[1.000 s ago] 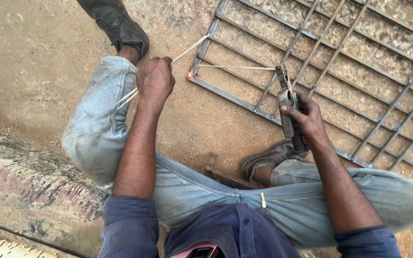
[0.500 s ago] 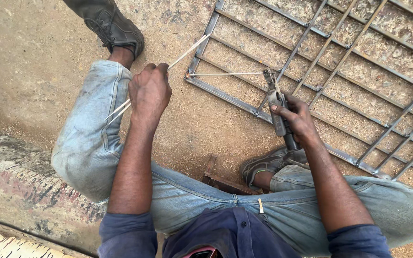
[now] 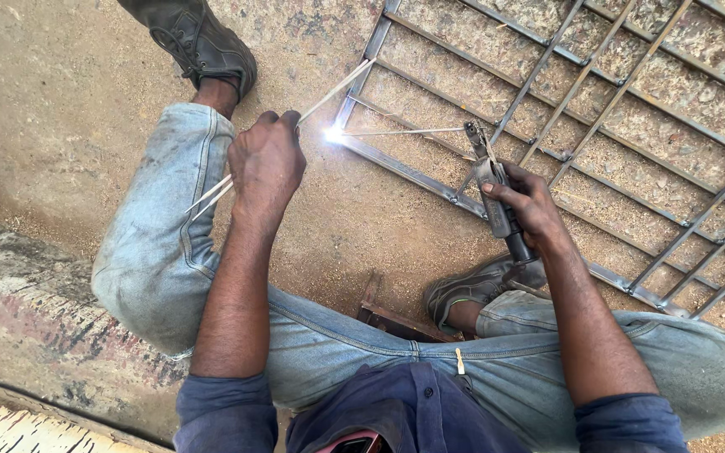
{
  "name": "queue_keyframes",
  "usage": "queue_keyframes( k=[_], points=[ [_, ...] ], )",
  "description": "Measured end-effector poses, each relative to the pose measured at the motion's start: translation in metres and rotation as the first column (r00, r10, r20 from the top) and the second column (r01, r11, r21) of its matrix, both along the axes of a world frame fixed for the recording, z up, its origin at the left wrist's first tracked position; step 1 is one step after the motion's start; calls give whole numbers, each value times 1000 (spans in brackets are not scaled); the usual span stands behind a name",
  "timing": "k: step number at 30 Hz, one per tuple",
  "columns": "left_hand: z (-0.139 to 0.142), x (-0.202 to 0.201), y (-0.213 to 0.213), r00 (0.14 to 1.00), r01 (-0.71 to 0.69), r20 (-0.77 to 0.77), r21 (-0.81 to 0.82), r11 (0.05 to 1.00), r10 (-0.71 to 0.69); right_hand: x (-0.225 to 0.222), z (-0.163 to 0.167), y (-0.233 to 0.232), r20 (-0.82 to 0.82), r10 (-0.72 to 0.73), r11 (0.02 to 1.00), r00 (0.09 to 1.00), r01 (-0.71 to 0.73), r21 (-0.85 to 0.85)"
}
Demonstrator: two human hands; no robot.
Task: The person sits on the ground and uses a welding torch to join metal rods on a rectangular metal grate. They hold welding rods in one hand and the torch in the other, moving along the intersections to create welds.
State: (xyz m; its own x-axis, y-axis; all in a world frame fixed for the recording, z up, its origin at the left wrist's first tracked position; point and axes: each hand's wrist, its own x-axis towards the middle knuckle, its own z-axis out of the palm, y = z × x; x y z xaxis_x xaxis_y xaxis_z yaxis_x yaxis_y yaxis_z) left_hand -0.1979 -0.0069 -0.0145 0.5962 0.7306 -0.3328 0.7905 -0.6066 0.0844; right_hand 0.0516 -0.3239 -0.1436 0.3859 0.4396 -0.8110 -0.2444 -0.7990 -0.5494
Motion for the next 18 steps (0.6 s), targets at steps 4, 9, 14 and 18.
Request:
queue_keyframes(
  k=[4,9,14,18],
  points=[
    [-4,0,1,1000,6,14,1,1000,-6,1,2,4,-38,-17,998,999,14,-68],
    [-15,-7,1,997,17,74,29,999,-19,-1,-7,4,-107,-124,992,986,126,6],
    [-31,-12,4,923,11,385,-33,999,3,0,-19,4,-66,-96,983,993,104,148],
    [-39,-6,9,862,-16,507,-12,1000,20,27,-11,4,-96,-222,881,970,241,406]
  ],
)
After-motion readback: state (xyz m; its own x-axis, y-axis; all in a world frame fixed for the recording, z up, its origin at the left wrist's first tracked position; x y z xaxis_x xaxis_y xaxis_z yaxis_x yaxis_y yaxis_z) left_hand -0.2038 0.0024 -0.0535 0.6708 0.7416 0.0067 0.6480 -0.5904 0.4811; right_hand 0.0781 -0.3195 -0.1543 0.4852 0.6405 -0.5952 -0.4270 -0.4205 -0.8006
